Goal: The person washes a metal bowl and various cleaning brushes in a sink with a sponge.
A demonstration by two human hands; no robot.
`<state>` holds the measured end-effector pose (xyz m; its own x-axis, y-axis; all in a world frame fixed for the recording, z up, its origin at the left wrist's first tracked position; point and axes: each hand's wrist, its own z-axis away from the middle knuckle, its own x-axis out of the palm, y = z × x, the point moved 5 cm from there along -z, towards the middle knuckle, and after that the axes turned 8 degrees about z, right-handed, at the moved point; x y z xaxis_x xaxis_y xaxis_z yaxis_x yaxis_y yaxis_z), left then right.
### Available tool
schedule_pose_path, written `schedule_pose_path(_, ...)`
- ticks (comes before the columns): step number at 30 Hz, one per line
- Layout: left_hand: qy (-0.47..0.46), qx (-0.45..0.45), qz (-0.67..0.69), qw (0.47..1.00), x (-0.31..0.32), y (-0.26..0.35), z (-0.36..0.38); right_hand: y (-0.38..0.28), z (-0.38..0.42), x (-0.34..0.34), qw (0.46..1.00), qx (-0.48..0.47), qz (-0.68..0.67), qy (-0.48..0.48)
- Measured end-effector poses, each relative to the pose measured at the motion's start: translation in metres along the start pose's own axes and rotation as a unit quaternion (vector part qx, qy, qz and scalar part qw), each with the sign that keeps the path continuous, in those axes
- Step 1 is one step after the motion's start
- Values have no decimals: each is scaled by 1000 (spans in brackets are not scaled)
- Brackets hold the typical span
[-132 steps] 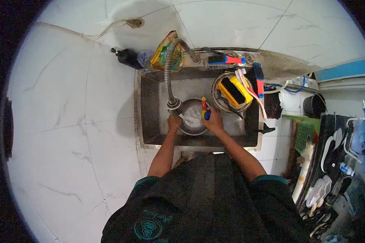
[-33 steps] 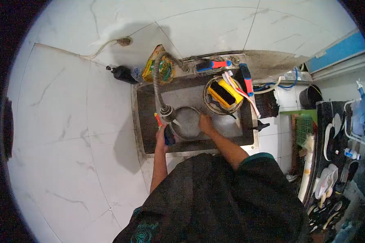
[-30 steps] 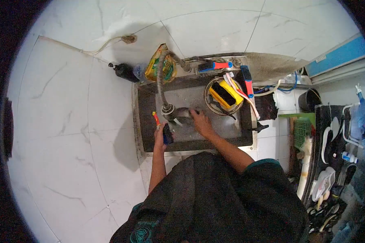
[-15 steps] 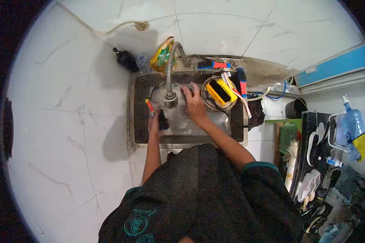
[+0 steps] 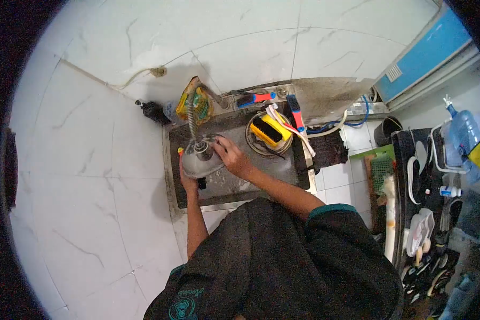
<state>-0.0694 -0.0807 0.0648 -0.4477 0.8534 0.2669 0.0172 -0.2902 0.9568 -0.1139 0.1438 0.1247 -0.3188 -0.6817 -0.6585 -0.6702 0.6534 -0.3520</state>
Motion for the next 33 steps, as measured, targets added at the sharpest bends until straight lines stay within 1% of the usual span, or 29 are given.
schedule_pose_path(1,1,9,5,1000,-5,-2,-2,2,0,-2,1000,5,-24,-10)
schedule_pose_path(2,5,62,-135,989,-22,-19,-9,4,2,-5,999,10,-48,-21)
schedule_pose_path(3,12,113,-272,956,-31,-26,-12,5,3,-7,997,13,-74,-34)
schedule_pose_path(6,39,205,-278,938,-35,-19,-6,6,10,-12,987,55,-123,-87)
schedule_pose_path(9,66,218,-307,924,-11,7,15,11,27,-2,972,95,-43,-209)
schedule_pose_path(12,98,223,-254,936,-6,11,23,18,29,-34,987,80,-102,-96)
schedule_pose_path(13,93,231,-249,936,2,16,25,20,19,-46,981,108,-135,-88)
schedule_pose_path(15,88,243,-240,936,16,21,31,25,6,-62,962,165,-203,-78)
schedule_pose_path(18,71,294,-245,921,31,21,27,32,8,-44,953,180,-205,-131)
schedule_pose_path(19,71,309,-242,917,35,20,25,38,12,-26,948,204,-199,-139)
schedule_pose_path(21,71,341,-235,908,42,18,23,53,22,4,884,308,-279,-213)
schedule_pose_path(22,69,358,-231,902,45,14,20,53,19,7,844,357,-315,-247)
schedule_pose_path(23,89,352,-213,907,46,7,17,51,16,2,833,361,-325,-266)
schedule_pose_path(26,110,334,-238,905,64,17,21,54,20,11,878,313,-278,-232)
schedule_pose_path(27,113,308,-251,911,63,10,20,52,22,9,884,294,-276,-236)
schedule_pose_path(29,111,288,-241,920,67,12,24,45,26,3,896,257,-272,-240)
schedule_pose_path(30,109,278,-236,925,67,14,26,38,27,-4,908,232,-235,-258)
schedule_pose_path(31,70,272,-230,932,70,16,28,28,26,-15,918,207,-198,-275)
schedule_pose_path(33,99,216,-240,941,70,14,32,16,28,-28,924,162,-150,-313)
